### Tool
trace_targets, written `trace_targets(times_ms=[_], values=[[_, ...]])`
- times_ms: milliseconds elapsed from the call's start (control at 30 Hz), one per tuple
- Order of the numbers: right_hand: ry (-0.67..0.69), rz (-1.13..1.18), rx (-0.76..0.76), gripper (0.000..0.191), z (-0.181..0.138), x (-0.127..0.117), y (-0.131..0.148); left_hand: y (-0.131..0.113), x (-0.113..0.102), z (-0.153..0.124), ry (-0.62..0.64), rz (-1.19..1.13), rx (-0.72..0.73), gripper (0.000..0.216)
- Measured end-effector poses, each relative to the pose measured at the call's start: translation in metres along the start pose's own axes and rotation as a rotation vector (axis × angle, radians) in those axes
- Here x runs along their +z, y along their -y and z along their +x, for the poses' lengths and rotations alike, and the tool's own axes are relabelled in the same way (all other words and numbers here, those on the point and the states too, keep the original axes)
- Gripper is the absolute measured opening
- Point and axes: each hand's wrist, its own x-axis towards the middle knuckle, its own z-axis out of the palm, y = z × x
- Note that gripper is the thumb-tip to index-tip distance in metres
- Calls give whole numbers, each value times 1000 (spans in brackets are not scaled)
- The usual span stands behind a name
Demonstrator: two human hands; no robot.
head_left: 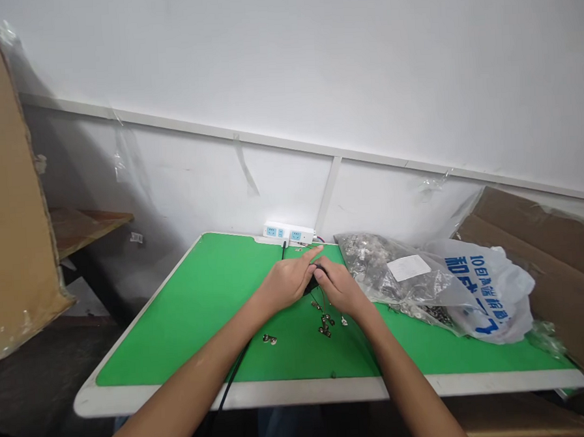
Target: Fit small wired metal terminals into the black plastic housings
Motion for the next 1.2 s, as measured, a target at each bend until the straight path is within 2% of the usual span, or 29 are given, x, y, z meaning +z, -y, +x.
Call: trace_targets(times_ms=[100, 200, 267, 333, 433, 500, 600, 667, 733, 800, 967, 1067, 1200], values=[[-92, -24, 71, 35, 2, 4, 1, -2, -4, 3, -59, 50, -58, 54], [-349, -38, 231, 39, 6, 5, -6, -1, -15, 8, -184, 43, -121, 57], [-505, 72, 383, 43, 9, 3, -15, 0, -22, 10, -255, 1, -149, 49], [-600, 344, 541, 40, 11, 0, -23, -2, -25, 11, -231, -44, -134, 42], [-623, 856, 657, 31, 14, 0, -28, -12, -19, 12, -44, -113, -144, 48], [-582, 1080, 647, 32, 15, 4, -26, -22, -8, 11, 31, -214, -275, 48], [-525, 1223, 612, 35, 16, 10, -18, -29, 11, 9, 30, -457, -498, 41], [-492, 1253, 589, 36, 17, 13, -13, -27, 22, 7, -38, -591, -627, 42], [-457, 1248, 571, 38, 18, 15, -8, -20, 30, 6, -145, -685, -738, 43], [-421, 1212, 560, 43, 18, 17, -4, -12, 35, 8, -220, -787, -765, 43], [-291, 1038, 514, 47, 15, 27, 5, -8, 36, 15, -240, -1020, -635, 48], [-231, 784, 399, 37, 10, 23, 6, -11, 28, 13, -285, -875, -609, 41], [-60, 276, 215, 16, 2, 10, 4, -14, 15, 8, -267, -470, -586, 35]])
